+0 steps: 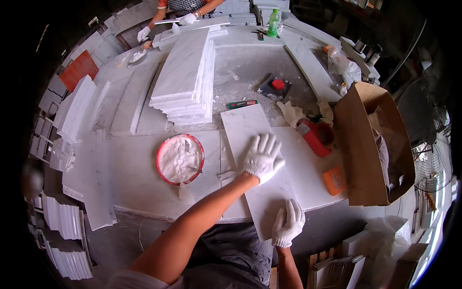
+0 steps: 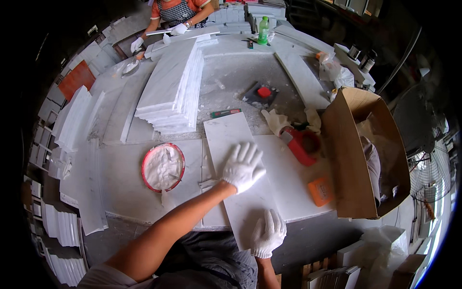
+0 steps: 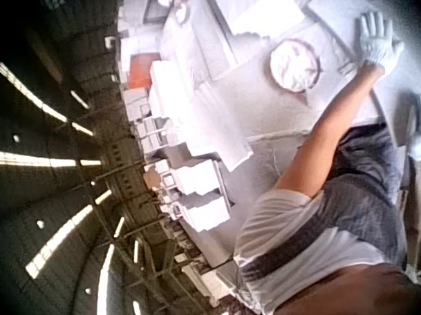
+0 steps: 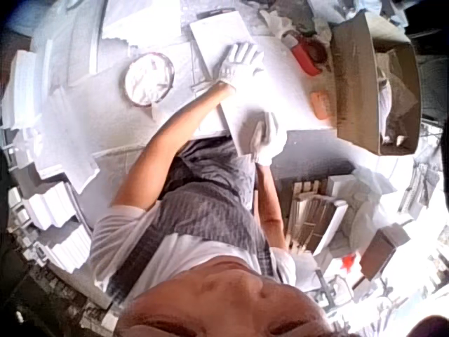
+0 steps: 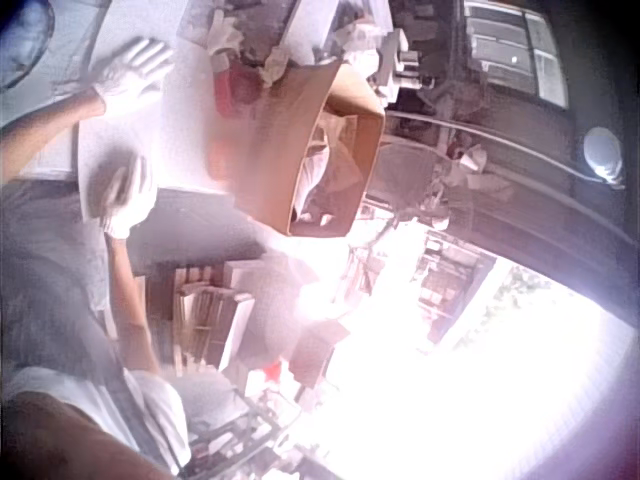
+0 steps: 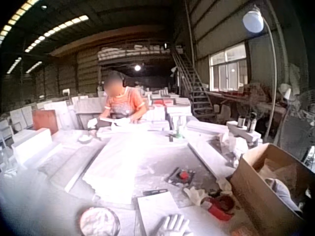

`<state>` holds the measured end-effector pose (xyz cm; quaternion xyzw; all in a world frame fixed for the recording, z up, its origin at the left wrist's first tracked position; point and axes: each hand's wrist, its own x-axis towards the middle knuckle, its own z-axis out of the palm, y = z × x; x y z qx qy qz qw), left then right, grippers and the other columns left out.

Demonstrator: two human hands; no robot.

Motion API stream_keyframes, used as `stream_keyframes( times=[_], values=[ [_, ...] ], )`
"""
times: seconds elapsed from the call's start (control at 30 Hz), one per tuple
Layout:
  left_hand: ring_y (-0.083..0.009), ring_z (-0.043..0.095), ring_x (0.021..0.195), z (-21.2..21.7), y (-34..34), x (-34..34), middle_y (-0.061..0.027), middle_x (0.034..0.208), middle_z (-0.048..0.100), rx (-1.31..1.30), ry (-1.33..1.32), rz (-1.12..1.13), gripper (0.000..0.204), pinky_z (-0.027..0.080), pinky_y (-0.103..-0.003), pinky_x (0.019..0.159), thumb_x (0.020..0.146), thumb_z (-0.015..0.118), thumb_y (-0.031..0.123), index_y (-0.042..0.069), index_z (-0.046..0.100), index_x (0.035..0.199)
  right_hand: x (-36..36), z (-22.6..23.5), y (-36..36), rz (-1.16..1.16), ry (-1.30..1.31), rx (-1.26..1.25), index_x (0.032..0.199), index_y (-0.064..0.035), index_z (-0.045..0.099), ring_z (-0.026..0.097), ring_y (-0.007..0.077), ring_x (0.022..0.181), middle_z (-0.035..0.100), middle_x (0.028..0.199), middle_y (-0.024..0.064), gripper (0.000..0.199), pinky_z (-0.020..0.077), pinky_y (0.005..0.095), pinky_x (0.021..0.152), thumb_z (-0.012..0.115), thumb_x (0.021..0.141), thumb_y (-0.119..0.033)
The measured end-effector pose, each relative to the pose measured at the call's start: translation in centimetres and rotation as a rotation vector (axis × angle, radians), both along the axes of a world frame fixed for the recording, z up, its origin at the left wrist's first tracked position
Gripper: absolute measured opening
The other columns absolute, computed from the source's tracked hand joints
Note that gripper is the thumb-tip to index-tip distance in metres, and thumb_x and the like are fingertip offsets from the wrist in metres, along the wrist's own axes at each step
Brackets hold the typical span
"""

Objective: The person applies a white paste to the edges of rectangular plaster panels using a small metal spatula, then smooths the edges with a sanding block. The person repeats this process on multiple panels, stacking finished pieces on the table.

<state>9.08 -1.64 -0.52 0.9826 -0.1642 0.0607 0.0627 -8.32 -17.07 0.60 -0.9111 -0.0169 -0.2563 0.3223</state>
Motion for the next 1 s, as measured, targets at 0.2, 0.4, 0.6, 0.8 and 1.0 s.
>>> stream_keyframes(
  times=[0.2,0.4,0.6,0.8,1.0],
  values=[
    [-0.0286,0.030,0.146,-5.8,-4.6,-14.2,-0.0095,0.157,0.037,-1.116,0.409,-0.521,0.062,0.015,-0.050,0.123,0.099,0.040,0.054,0.016,0.043,0.148,-1.3,-1.0,-1.1,-0.076,0.007,0.455,0.128,0.0025,0.061,0.062,0.0269,0.114,0.061,0.127,0.0188,0.035,0.0492,0.0366,0.099,0.056,0.093,0.000],
    [-0.0228,0.044,0.135,-1.9,-1.3,-23.6,-0.0062,0.133,0.057,-0.594,0.265,-0.754,0.039,0.028,-0.046,0.120,0.098,0.051,0.038,0.014,0.059,0.128,-3.2,-1.2,-5.0,-0.209,0.151,0.341,0.129,0.0024,0.060,0.060,0.0301,0.117,0.060,0.129,0.0187,0.036,0.0473,0.0403,0.102,0.061,0.094,-0.007],
    [-0.0228,0.068,0.086,2.8,4.5,-24.7,-0.0081,0.098,0.071,-0.830,0.280,-0.072,0.020,0.054,-0.037,0.077,0.091,0.067,0.022,0.006,0.069,0.103,-5.4,-0.8,-6.2,-0.093,0.304,-0.009,0.124,-0.0036,0.065,0.063,0.0312,0.107,0.065,0.116,0.0159,0.035,0.0495,0.0390,0.094,0.065,0.090,-0.014],
    [-0.0206,0.068,0.087,1.6,4.4,-24.3,-0.0122,0.098,0.066,-1.214,1.052,0.407,0.042,0.054,-0.033,0.075,0.099,0.060,0.034,0.003,0.051,0.126,-4.2,0.9,-5.5,-0.157,0.352,-0.134,0.116,-0.0080,0.068,0.062,0.0337,0.098,0.066,0.107,0.0137,0.032,0.0504,0.0439,0.086,0.067,0.086,-0.018],
    [-0.0237,0.067,0.094,2.2,2.8,-23.3,-0.0193,0.112,0.061,-1.327,1.219,0.406,0.048,0.057,-0.035,0.080,0.099,0.060,0.034,0.000,0.043,0.129,-4.3,0.7,-6.0,-0.154,0.368,-0.075,0.116,-0.0086,0.069,0.063,0.0333,0.096,0.065,0.106,0.0137,0.030,0.0514,0.0428,0.084,0.067,0.088,-0.019]
  ],
)
